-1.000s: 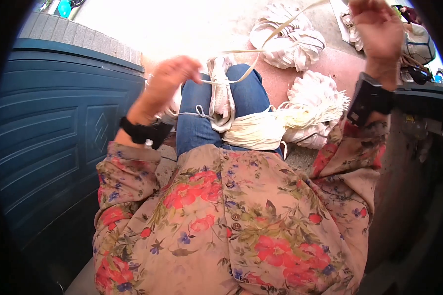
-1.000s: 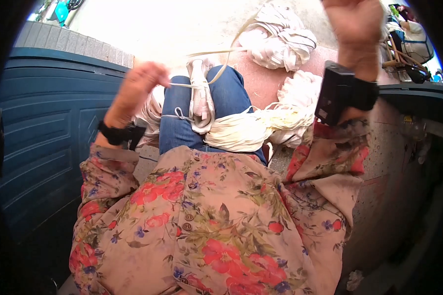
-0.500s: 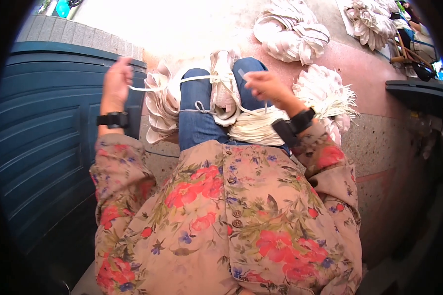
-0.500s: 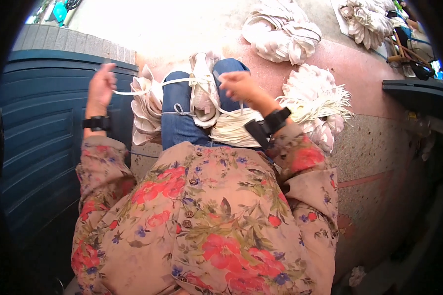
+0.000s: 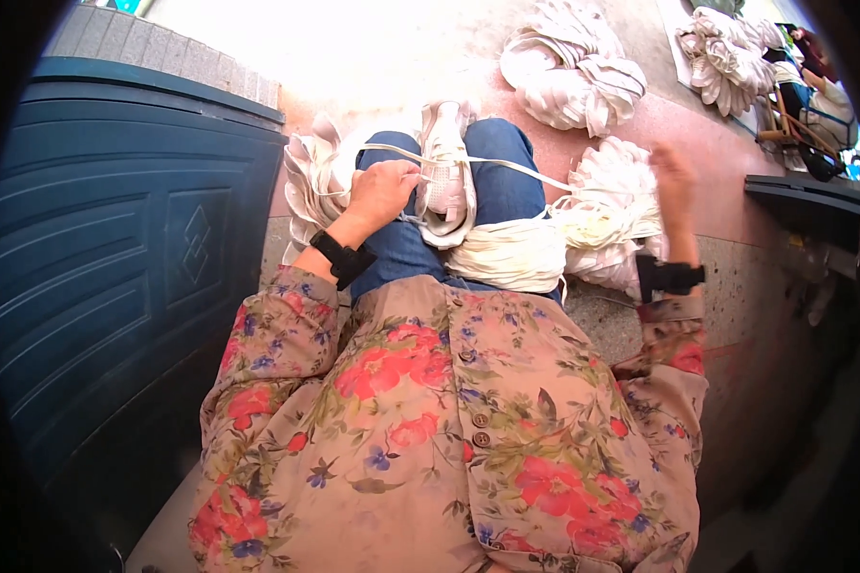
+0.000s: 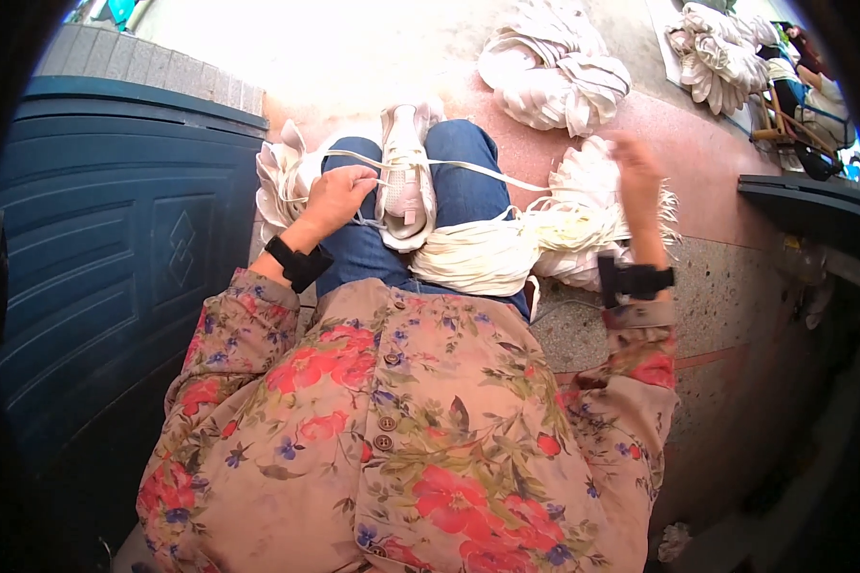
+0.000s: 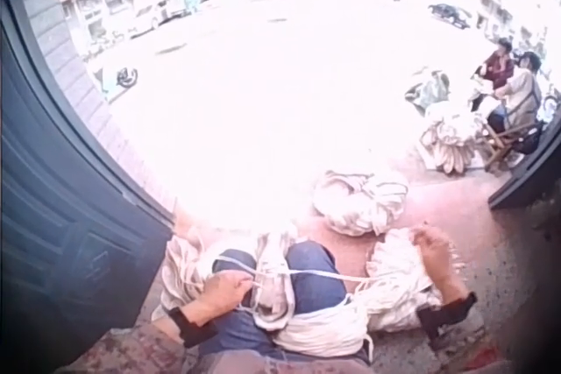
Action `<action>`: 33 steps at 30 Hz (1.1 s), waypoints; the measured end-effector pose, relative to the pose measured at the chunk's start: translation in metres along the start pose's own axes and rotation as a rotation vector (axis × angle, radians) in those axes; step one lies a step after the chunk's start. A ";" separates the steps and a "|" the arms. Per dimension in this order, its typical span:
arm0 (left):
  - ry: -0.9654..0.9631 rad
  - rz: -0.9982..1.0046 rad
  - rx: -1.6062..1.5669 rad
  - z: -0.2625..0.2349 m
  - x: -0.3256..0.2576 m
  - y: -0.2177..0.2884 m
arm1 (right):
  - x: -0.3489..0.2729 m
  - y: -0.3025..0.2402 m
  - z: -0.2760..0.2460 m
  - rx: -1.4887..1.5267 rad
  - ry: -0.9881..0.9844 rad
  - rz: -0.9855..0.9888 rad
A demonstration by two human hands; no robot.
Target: The person is lacing several pairs of white shoes.
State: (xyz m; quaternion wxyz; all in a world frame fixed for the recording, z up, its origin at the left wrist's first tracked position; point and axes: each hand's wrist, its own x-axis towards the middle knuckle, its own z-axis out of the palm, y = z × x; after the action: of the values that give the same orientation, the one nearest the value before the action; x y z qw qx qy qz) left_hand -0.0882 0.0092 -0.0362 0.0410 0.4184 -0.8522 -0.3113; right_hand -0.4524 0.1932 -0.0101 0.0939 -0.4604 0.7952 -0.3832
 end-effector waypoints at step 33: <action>0.143 -0.026 0.117 0.020 0.010 0.012 | -0.038 -0.112 0.179 -0.360 -0.260 -0.441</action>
State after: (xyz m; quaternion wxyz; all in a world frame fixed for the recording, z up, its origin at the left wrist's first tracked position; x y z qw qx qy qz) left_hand -0.1091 0.0173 -0.0477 0.0733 0.4523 -0.8583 -0.2309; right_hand -0.2677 0.0989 -0.0631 0.0261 -0.6763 0.7125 -0.1852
